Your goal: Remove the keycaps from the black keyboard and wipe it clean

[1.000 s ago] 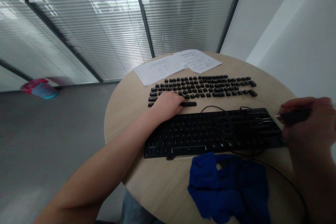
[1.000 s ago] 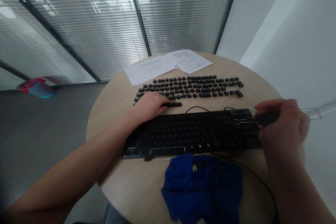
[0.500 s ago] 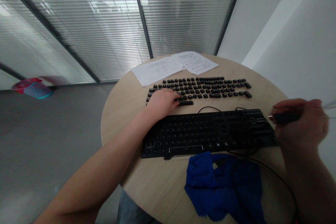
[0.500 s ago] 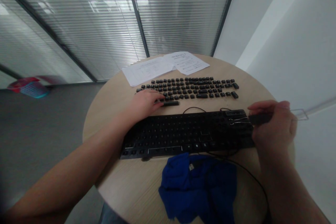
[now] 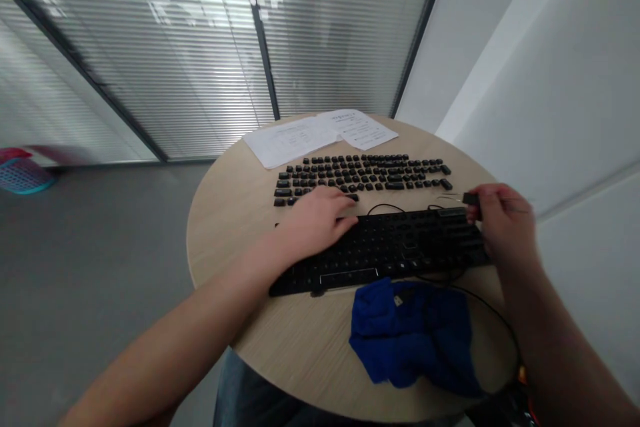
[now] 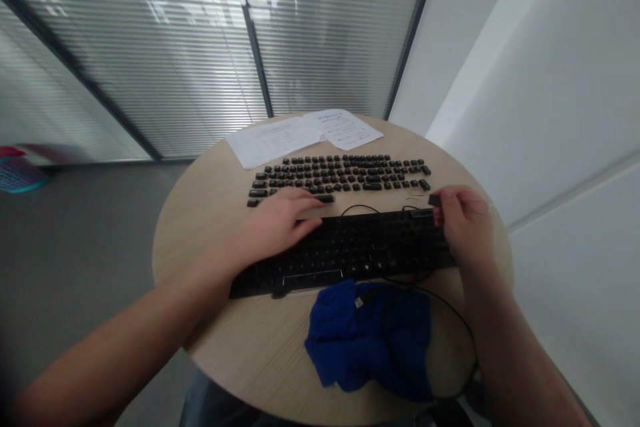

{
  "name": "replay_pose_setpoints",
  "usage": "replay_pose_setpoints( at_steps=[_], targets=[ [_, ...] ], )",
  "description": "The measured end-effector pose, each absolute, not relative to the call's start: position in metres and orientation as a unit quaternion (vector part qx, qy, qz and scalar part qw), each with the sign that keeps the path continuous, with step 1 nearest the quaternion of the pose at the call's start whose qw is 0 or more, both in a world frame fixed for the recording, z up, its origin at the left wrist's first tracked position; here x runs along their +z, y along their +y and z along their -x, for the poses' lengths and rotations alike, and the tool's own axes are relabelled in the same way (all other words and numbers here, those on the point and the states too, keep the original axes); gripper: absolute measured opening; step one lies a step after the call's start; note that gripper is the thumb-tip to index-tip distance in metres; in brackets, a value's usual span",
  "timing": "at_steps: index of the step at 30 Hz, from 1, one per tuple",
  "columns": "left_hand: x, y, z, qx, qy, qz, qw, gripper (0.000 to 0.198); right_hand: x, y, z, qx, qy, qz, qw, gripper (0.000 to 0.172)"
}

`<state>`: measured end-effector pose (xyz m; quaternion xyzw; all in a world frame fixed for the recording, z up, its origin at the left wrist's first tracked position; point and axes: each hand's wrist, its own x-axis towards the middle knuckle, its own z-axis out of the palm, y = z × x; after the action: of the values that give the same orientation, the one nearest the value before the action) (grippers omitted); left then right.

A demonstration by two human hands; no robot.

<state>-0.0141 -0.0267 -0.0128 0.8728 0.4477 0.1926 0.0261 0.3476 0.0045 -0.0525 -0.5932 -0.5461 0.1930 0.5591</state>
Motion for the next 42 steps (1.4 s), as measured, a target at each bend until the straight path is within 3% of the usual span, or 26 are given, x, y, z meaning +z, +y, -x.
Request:
replay_pose_setpoints(
  at_steps=[5, 26, 30, 35, 42],
  targets=[
    [-0.048, -0.035, -0.01, 0.058, 0.433, -0.899, 0.03, 0.062, -0.055, 0.012, -0.34, 0.246, -0.559, 0.575, 0.545, 0.042],
    [-0.041, -0.04, 0.0, 0.038, 0.396, -0.915, 0.069, 0.062, -0.052, 0.002, -0.332, 0.262, -0.569, 0.569, 0.532, 0.039],
    [-0.019, -0.021, 0.006, 0.059, 0.444, -0.893, 0.046, 0.054, -0.051, 0.001, -0.331, 0.251, -0.561, 0.574, 0.541, 0.037],
    [-0.004, 0.018, 0.005, -0.016, 0.546, -0.836, -0.049, 0.025, -0.049, -0.001, -0.33, 0.247, -0.558, 0.578, 0.542, 0.034],
    [-0.02, 0.031, -0.002, -0.017, 0.555, -0.83, -0.052, 0.018, -0.049, -0.002, -0.332, 0.235, -0.561, 0.588, 0.534, 0.026]
  ],
)
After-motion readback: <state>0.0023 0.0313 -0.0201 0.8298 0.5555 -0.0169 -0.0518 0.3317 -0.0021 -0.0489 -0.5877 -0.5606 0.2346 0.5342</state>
